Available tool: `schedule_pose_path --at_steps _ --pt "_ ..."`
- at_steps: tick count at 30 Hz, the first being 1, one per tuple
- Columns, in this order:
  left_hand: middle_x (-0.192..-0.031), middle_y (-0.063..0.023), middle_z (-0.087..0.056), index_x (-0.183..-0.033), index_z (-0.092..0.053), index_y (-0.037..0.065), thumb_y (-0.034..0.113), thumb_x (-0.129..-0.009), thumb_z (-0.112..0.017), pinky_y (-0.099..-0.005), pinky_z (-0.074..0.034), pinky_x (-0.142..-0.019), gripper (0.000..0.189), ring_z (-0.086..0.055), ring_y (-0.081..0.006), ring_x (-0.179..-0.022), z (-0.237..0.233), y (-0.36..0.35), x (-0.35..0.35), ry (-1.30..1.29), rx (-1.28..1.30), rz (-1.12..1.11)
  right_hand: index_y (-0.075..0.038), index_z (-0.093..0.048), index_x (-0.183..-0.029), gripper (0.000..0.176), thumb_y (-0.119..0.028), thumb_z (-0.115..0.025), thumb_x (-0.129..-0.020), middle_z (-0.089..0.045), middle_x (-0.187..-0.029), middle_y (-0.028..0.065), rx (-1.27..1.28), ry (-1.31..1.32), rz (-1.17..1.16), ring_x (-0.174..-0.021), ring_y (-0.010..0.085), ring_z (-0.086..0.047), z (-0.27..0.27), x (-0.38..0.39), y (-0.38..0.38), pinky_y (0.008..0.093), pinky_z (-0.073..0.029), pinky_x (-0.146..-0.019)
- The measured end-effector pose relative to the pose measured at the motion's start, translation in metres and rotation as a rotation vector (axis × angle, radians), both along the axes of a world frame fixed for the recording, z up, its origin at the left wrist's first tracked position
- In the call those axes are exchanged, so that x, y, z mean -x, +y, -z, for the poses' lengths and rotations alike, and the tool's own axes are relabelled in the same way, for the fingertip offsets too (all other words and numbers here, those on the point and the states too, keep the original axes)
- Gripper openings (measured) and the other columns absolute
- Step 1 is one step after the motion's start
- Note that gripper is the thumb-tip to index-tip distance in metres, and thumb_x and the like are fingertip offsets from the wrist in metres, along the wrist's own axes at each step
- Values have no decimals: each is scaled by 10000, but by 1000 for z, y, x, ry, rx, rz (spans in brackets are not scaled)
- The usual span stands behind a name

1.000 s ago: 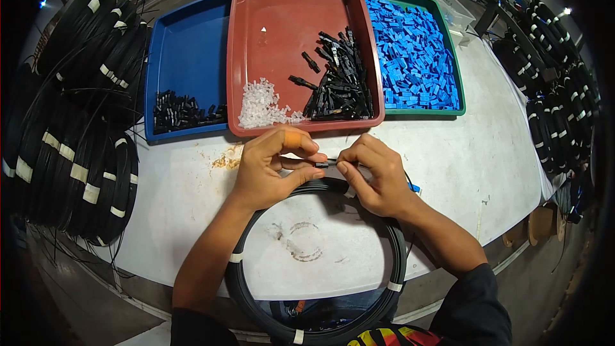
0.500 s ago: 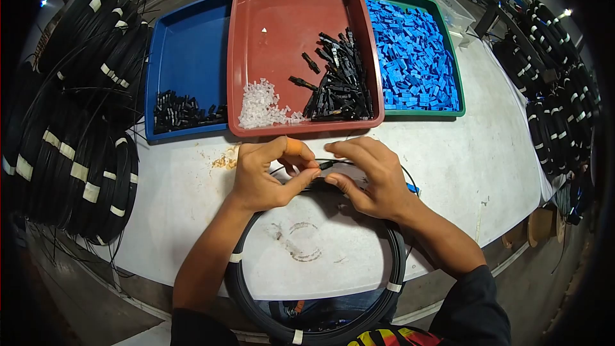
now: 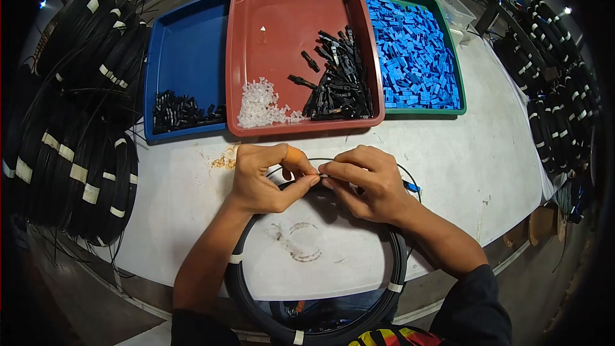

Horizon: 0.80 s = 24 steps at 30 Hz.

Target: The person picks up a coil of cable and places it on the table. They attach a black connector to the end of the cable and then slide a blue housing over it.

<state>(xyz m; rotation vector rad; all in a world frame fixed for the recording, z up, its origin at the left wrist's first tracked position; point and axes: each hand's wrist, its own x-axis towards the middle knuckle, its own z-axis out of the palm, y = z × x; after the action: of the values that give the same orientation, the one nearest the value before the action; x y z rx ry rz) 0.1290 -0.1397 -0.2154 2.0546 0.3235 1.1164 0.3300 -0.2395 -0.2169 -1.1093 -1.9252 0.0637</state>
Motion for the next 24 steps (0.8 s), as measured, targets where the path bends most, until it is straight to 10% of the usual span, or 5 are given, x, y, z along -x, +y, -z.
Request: schedule_pose_path --at_steps 11,18,24 --pt "-793 -58 -749 -883 -720 22 27 -759 -812 -235 -523 -593 155 -696 -114 -662 -4 4 3 103 -28 87 -59 -716 -986 215 -59 -765 -777 -686 -921 88 61 18 -54 -796 279 -687 5 -1 1 377 -543 -673" --pt "-906 -48 -738 -1004 -714 5 115 -910 -685 -234 -486 -636 147 -632 -83 -738 -33 48 4 286 -89 -325 -55 -723 -952 181 -48 -781 -780 -701 -895 83 54 -29 -60 -749 268 -691 8 -2 2 374 -547 -648" --pt "-1010 -167 -723 -1047 -701 -20 -7 -841 -699 -385 -537 -863 206 -692 -330 -967 -40 99 -18 394 -323 -261 -61 -714 -977 175 -91 -752 -810 -686 -895 84 128 -28 -75 -769 278 -675 7 -4 2 380 -540 -664"
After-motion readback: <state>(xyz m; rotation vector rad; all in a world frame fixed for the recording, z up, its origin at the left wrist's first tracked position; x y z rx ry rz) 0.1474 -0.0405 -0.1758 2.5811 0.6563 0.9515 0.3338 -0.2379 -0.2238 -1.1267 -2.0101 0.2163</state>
